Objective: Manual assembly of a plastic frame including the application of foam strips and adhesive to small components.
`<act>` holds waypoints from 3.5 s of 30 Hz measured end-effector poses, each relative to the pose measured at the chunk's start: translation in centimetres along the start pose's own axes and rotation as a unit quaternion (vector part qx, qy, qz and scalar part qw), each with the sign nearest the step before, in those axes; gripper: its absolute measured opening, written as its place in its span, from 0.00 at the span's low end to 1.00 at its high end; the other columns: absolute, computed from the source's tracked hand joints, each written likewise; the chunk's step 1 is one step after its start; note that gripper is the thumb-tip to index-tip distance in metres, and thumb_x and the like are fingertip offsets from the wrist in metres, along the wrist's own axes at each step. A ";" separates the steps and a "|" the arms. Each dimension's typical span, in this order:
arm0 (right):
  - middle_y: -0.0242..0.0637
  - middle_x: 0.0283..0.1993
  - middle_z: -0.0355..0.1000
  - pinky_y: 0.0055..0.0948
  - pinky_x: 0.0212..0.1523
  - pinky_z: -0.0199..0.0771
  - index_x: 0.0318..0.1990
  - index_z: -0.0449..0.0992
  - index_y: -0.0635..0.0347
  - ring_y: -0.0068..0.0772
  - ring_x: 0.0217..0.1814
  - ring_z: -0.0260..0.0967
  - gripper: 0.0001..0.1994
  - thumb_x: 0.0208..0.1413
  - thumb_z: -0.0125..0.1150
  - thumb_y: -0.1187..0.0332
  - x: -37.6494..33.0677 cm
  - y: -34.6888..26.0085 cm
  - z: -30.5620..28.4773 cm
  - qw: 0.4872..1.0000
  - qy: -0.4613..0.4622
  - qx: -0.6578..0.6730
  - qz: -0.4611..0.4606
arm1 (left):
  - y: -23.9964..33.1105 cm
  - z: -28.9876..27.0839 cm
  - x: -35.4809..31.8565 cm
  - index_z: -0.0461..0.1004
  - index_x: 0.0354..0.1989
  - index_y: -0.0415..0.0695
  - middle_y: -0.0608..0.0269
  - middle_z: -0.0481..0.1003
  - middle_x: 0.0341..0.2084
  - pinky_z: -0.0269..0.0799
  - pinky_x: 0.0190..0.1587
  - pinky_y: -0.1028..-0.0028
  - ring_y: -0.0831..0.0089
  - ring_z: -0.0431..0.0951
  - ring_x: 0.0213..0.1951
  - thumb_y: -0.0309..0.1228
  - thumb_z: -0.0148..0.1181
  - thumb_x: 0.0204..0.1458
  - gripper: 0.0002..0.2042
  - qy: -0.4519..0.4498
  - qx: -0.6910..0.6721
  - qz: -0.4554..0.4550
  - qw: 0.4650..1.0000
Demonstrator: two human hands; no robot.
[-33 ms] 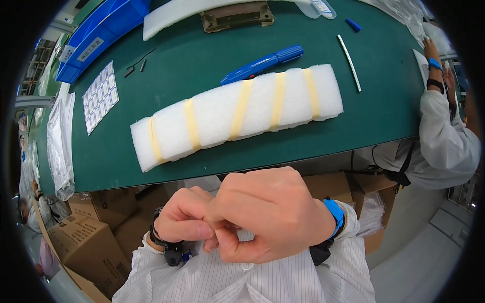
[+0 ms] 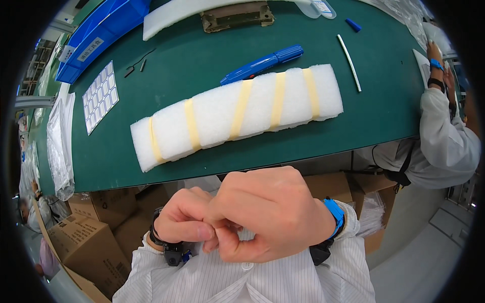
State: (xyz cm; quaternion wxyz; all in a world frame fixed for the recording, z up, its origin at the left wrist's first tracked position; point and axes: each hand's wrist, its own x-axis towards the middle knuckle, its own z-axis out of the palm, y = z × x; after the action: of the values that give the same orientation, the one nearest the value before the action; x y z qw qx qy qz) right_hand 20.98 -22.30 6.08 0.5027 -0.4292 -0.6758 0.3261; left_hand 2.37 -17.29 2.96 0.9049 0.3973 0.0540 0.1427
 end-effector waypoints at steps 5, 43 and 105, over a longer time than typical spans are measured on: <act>0.29 0.19 0.66 0.24 0.16 0.62 0.24 0.74 0.56 0.28 0.17 0.64 0.11 0.28 0.62 0.79 0.0 0.1 -0.2 1.000 -0.011 0.011 0.004 | -0.1 -0.1 0.0 0.74 0.27 0.35 0.62 0.74 0.21 0.68 0.29 0.75 0.74 0.73 0.24 0.27 0.51 0.60 0.11 -0.005 -0.001 0.012 1.000; 0.37 0.19 0.67 0.35 0.21 0.64 0.23 0.71 0.57 0.42 0.21 0.67 0.09 0.35 0.66 0.68 -0.7 0.7 0.3 1.000 -0.020 -0.013 -0.005 | -1.5 0.9 -0.3 0.66 0.13 0.39 0.57 0.67 0.10 0.61 0.21 0.72 0.67 0.67 0.15 0.38 0.46 0.58 0.22 0.169 0.030 -0.027 0.985; 0.36 0.28 0.78 0.28 0.30 0.74 0.32 0.76 0.61 0.33 0.30 0.77 0.04 0.52 0.57 0.72 -1.8 0.6 -0.5 0.993 0.048 0.084 0.072 | -5.2 -3.5 -0.7 0.69 0.52 0.29 0.45 0.71 0.52 0.64 0.61 0.58 0.56 0.71 0.55 0.34 0.43 0.59 0.21 0.171 -0.072 0.084 0.979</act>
State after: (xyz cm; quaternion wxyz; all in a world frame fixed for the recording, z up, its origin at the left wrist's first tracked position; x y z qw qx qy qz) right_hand 21.89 -23.70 4.98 0.5443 -0.4479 -0.5884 0.3961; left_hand 2.10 -18.38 -3.22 0.8933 0.3041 0.1644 0.2872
